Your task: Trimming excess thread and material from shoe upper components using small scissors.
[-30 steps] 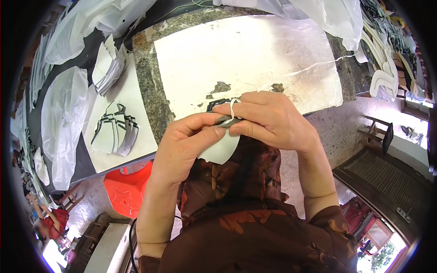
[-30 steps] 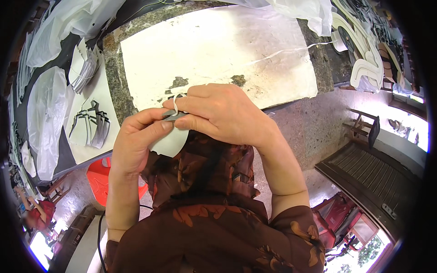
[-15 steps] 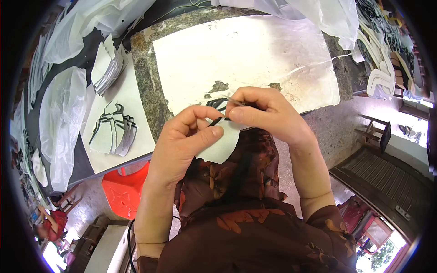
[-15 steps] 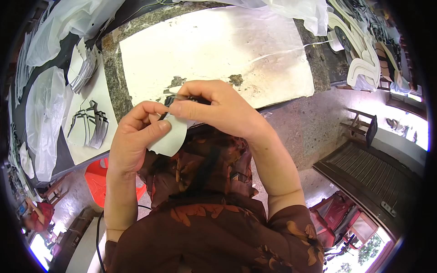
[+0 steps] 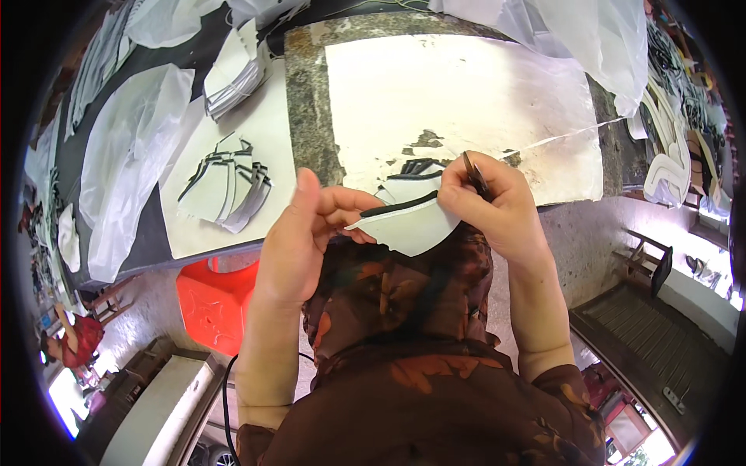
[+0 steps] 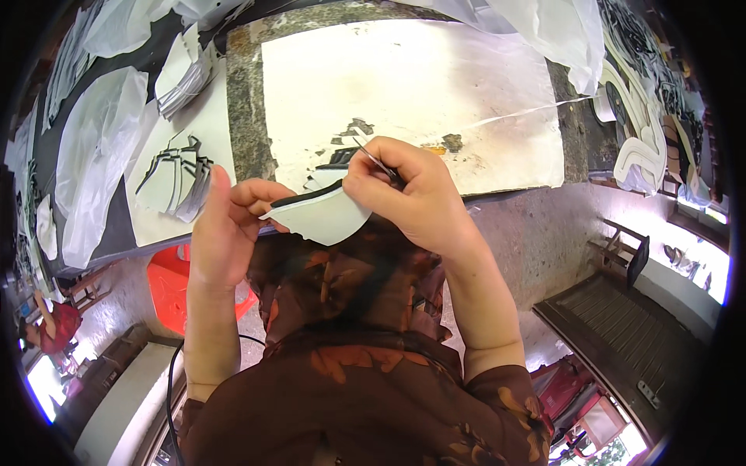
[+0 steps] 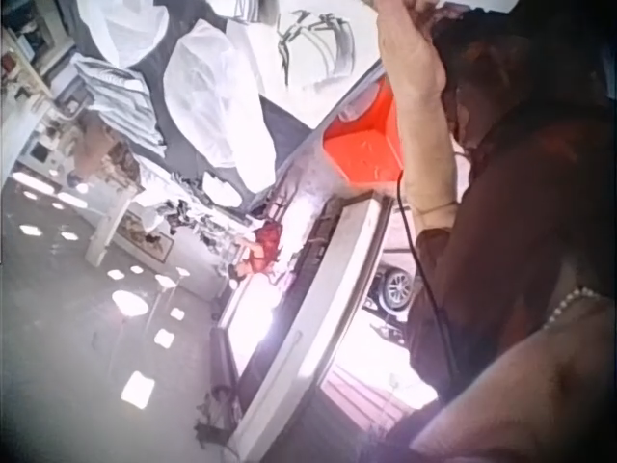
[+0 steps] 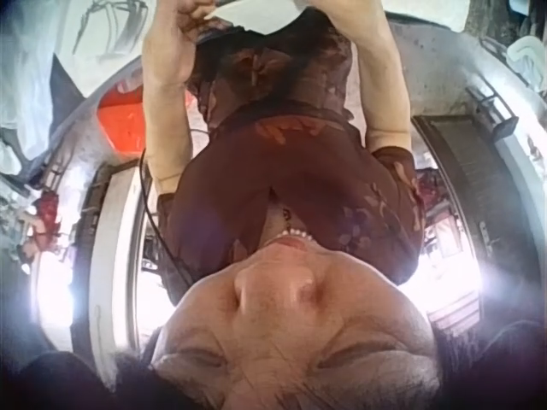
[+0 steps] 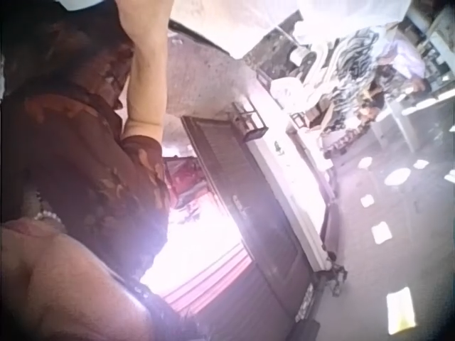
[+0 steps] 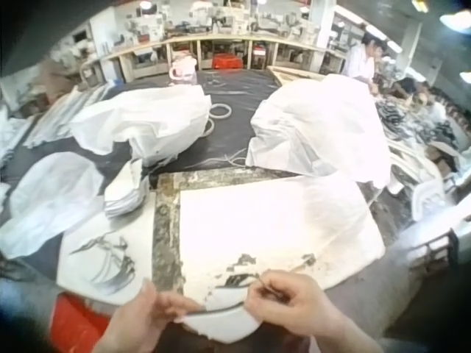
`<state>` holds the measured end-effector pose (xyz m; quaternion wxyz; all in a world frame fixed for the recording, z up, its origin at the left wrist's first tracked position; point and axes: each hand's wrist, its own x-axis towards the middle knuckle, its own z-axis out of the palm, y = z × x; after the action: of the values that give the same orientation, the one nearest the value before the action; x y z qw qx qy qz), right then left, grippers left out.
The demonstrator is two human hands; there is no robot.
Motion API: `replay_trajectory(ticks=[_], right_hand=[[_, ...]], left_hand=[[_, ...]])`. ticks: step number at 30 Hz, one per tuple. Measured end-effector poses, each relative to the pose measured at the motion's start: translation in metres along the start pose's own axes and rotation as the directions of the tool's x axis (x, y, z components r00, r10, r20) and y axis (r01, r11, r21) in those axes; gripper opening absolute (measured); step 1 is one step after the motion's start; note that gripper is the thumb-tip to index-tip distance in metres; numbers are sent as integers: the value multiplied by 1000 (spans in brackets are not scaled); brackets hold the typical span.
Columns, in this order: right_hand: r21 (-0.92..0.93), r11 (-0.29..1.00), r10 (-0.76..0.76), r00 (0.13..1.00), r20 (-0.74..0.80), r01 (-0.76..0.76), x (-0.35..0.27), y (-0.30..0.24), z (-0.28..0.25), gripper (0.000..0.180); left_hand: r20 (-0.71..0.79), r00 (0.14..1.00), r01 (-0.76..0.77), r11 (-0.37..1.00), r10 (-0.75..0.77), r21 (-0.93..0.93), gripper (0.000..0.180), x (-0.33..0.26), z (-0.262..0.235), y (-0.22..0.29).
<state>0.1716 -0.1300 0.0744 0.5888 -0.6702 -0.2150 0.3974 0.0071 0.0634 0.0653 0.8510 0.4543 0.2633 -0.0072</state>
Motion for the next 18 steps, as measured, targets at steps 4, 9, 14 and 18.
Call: replay_trajectory(ticks=[4,9,14,18], right_hand=[[-42,999,-29,1000,9,29,0,1,11,9],[-166,981,-120,984,-133,97,7,11,41,9],[-387,915,-197,965,-173,117,4,25,49,11],[-307,941,-186,975,-119,142,4,20,38,11]], left_hand=[[-95,995,-7,979,27,203,30,-7,4,-2],[-228,944,-78,834,237,546,11,-15,4,4],[-157,912,-159,678,380,718,11,-27,-5,21],[-310,816,-156,702,488,695,12,-51,-41,45]])
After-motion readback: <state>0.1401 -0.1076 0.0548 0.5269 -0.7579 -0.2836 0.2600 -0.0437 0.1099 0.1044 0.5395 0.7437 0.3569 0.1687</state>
